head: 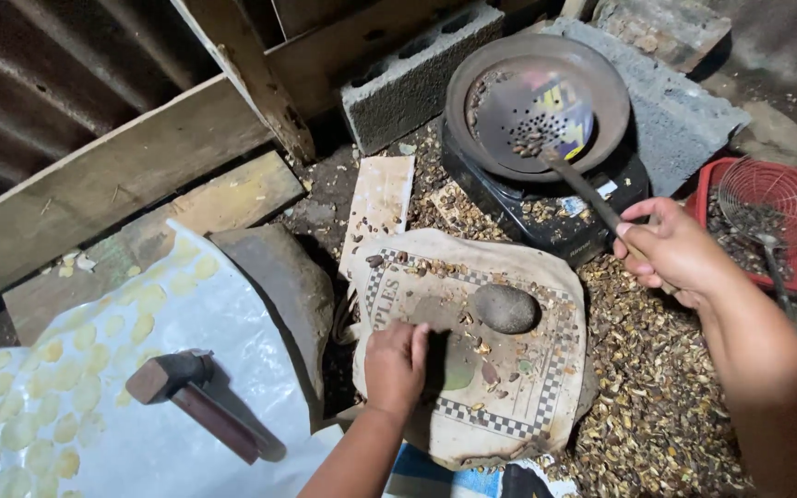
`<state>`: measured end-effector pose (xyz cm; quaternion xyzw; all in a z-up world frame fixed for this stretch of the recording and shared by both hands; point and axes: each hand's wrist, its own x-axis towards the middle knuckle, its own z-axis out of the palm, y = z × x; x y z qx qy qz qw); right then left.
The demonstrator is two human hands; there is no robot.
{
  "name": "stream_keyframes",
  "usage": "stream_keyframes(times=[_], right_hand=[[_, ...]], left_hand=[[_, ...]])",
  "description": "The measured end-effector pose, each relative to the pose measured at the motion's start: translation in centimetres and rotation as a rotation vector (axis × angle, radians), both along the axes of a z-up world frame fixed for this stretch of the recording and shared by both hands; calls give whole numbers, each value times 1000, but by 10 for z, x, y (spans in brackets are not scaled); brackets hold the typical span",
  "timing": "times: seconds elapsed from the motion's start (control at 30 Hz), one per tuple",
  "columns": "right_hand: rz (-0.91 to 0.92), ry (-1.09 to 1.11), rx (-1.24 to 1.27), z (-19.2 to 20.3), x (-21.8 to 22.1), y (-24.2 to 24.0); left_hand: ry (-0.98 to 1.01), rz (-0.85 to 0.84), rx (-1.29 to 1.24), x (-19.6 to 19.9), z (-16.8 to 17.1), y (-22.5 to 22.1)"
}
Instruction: Flattening dough discs with a mallet, grinding seeds with a stone, and stirring seeds in a pan
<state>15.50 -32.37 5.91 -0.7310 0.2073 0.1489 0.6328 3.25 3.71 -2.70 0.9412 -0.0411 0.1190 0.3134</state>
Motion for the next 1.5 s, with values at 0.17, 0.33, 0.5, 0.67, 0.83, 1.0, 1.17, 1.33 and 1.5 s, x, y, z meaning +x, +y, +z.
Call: stream_keyframes(times=[0.17, 0.33, 0.5, 0.67, 0.83, 1.0, 1.17, 1.33, 1.5], right_hand=[[36, -25, -60, 6, -2, 6], [173, -41, -251, 33, -31, 14], [490, 54, -642, 46, -78, 8], [652, 160, -849, 52, -115, 0], [407, -238, -585, 38, -39, 6], [168, -231, -243, 12, 23, 35], [565, -425, -889, 69, -35, 125], [855, -290, -1010, -67, -61, 114], [637, -387, -738, -47, -76, 106]], left_hand=[[35, 26, -34, 1, -2, -13], [154, -52, -120, -9, -2, -34], [54, -16, -118, -9, -21, -35], [90, -24, -45, -6, -18, -36], [4, -120, -100, -7, -6, -36], [-36, -112, -95, -7, -9, -35], [58, -95, -108, -4, -46, -27], [91, -83, -84, -3, -58, -39], [118, -85, -99, -7, -28, -36]])
